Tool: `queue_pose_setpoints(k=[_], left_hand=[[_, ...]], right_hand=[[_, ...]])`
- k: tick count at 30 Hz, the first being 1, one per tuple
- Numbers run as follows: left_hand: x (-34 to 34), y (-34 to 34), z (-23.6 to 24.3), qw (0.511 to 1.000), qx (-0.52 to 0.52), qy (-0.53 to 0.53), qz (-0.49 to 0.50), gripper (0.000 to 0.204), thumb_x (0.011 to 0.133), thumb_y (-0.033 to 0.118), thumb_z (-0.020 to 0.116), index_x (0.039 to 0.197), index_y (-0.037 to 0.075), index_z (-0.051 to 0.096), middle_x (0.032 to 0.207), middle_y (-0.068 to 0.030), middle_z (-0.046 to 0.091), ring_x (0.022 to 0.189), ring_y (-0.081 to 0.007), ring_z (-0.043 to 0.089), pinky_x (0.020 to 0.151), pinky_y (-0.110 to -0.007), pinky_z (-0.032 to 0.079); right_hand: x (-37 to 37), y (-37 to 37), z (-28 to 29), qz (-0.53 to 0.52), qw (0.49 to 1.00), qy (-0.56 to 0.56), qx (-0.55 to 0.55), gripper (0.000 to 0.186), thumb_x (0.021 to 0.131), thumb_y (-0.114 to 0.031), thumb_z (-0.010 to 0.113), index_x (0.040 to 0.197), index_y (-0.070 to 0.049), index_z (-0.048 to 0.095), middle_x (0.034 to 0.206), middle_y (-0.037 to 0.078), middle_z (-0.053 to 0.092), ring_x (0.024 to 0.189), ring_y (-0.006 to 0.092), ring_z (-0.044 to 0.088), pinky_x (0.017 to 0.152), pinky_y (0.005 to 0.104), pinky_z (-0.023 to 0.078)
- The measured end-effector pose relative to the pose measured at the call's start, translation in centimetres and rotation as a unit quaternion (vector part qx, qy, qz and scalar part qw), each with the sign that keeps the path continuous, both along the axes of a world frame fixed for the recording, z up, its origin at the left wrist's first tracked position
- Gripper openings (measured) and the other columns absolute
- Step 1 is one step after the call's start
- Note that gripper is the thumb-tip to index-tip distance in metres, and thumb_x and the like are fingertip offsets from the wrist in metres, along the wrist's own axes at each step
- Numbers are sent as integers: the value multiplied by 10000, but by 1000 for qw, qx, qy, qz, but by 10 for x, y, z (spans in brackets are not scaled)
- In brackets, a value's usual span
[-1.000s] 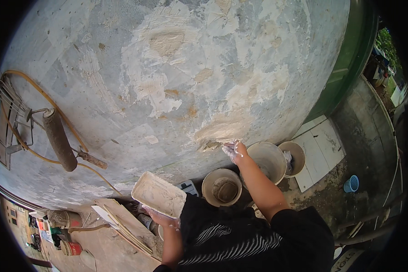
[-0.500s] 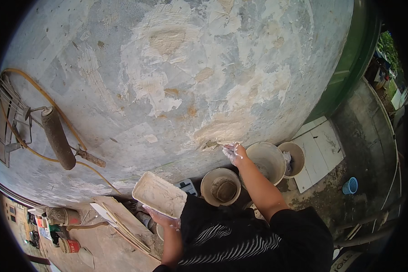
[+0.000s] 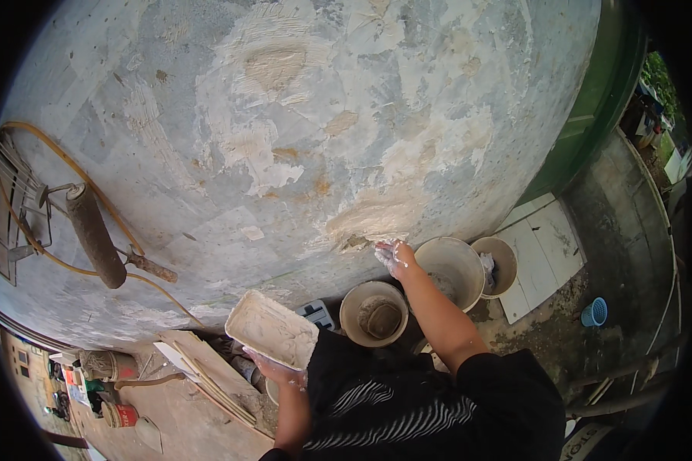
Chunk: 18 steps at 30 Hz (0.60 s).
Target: Apply wall putty or filler to damaged areas of an exterior wall using a putty knife.
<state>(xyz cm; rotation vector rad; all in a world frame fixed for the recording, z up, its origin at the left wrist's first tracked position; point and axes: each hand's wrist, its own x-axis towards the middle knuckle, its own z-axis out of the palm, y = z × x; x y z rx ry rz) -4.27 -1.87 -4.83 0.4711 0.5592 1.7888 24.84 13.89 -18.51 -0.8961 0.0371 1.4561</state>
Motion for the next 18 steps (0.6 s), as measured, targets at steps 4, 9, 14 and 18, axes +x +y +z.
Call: queue_pose_setpoints(k=[4, 9, 14, 18], left_hand=[[3, -1, 4, 1000, -4, -2, -4, 597, 876, 523, 214, 1337, 145, 235, 1347, -91, 298, 1171, -337, 375, 938, -484, 346], [4, -6, 7, 1000, -18, 8, 12, 604, 873, 531, 218, 1341, 150, 224, 1352, -92, 290, 1175, -339, 369, 943, -484, 341], [6, -7, 6, 999, -28, 20, 8, 615, 870, 539, 215, 1344, 149, 213, 1358, -94, 277, 1184, -339, 357, 950, -484, 331], [-2, -6, -4, 1000, -14, 17, 4, 620, 869, 543, 207, 1347, 147, 208, 1362, -96, 269, 1193, -339, 345, 962, -481, 315]], right_hand=[[9, 19, 19, 20, 999, -14, 23, 179, 872, -155, 356, 937, -8, 436, 946, 181, 526, 879, 305, 526, 844, 456, 424], [8, 3, 30, 17, 1000, 6, 21, 224, 877, -187, 358, 969, 5, 428, 964, 180, 515, 890, 298, 509, 869, 461, 409], [8, -4, 11, 37, 998, -4, -50, 215, 870, -220, 370, 946, -33, 446, 915, 159, 530, 867, 296, 515, 830, 462, 422], [3, 3, 24, 41, 997, -41, -53, 221, 870, -238, 374, 946, -46, 451, 859, 142, 543, 809, 284, 531, 781, 452, 440]])
